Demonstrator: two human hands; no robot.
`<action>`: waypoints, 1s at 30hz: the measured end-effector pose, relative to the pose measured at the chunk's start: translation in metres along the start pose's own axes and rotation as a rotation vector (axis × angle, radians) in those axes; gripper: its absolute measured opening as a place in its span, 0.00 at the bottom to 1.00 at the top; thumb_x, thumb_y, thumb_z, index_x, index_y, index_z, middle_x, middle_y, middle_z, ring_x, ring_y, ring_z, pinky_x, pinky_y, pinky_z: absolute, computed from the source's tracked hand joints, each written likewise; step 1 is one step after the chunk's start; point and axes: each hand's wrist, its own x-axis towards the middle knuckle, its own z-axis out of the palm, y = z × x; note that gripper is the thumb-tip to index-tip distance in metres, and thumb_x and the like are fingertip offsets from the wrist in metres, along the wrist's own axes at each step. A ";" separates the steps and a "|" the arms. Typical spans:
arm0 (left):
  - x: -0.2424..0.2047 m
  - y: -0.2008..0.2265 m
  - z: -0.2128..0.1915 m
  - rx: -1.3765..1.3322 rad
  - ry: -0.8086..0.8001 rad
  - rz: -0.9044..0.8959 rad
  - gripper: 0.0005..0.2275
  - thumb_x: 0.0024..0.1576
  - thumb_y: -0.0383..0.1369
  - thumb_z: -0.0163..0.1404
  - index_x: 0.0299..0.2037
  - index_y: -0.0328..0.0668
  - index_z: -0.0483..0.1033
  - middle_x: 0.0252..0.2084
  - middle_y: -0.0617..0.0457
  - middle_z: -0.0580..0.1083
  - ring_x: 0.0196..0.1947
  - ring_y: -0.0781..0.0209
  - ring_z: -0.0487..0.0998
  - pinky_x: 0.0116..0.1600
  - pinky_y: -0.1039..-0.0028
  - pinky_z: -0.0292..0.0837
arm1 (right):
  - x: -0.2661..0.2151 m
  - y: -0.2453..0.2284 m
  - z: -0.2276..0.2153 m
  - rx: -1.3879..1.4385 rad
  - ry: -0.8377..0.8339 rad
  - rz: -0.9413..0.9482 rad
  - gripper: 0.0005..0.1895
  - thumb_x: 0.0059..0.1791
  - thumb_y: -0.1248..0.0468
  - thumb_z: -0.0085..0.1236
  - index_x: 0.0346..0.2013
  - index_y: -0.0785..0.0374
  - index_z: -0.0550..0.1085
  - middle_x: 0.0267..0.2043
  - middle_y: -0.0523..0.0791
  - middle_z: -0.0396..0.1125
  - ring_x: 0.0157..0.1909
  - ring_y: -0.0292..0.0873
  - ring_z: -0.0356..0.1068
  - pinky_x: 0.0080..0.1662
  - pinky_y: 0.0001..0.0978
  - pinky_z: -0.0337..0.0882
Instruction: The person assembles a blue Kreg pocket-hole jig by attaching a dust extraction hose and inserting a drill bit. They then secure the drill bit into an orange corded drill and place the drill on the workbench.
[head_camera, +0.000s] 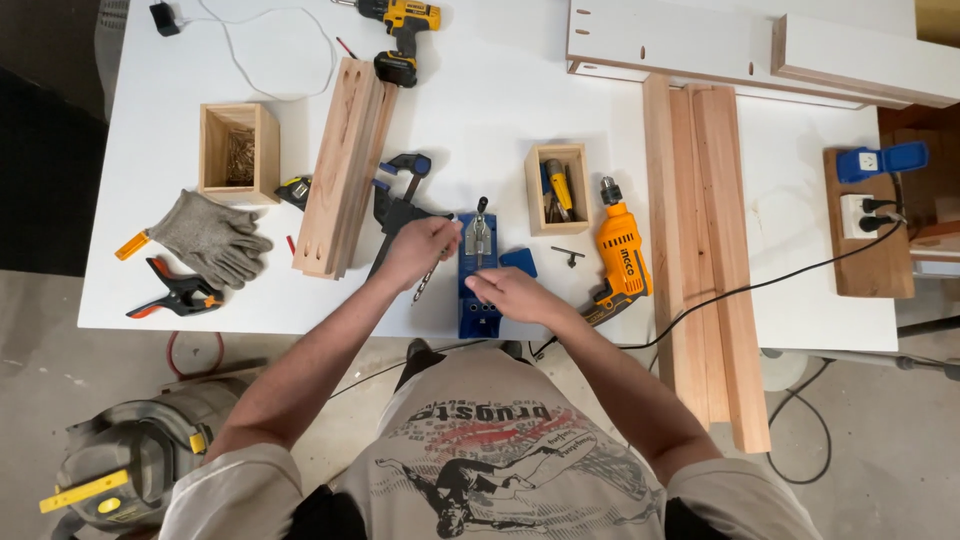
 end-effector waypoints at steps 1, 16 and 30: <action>0.015 -0.017 0.002 -0.001 -0.002 -0.005 0.18 0.69 0.43 0.41 0.30 0.49 0.78 0.24 0.54 0.76 0.27 0.61 0.77 0.37 0.70 0.74 | 0.000 0.019 0.001 0.003 -0.004 0.003 0.24 0.62 0.55 0.37 0.26 0.61 0.71 0.17 0.44 0.59 0.22 0.43 0.60 0.32 0.35 0.63; 0.211 -0.157 0.069 0.127 0.199 -0.049 0.20 0.64 0.36 0.46 0.16 0.47 0.72 0.10 0.55 0.64 0.11 0.66 0.61 0.19 0.78 0.57 | -0.062 0.114 0.022 0.514 0.353 0.378 0.25 0.62 0.52 0.41 0.28 0.62 0.73 0.18 0.39 0.54 0.21 0.37 0.59 0.28 0.28 0.64; 0.205 -0.143 0.070 0.355 0.237 -0.082 0.14 0.61 0.41 0.54 0.35 0.36 0.82 0.33 0.41 0.80 0.38 0.41 0.83 0.38 0.54 0.79 | -0.078 0.134 0.036 0.574 0.382 0.400 0.23 0.61 0.57 0.42 0.26 0.65 0.72 0.17 0.40 0.51 0.21 0.37 0.60 0.29 0.29 0.66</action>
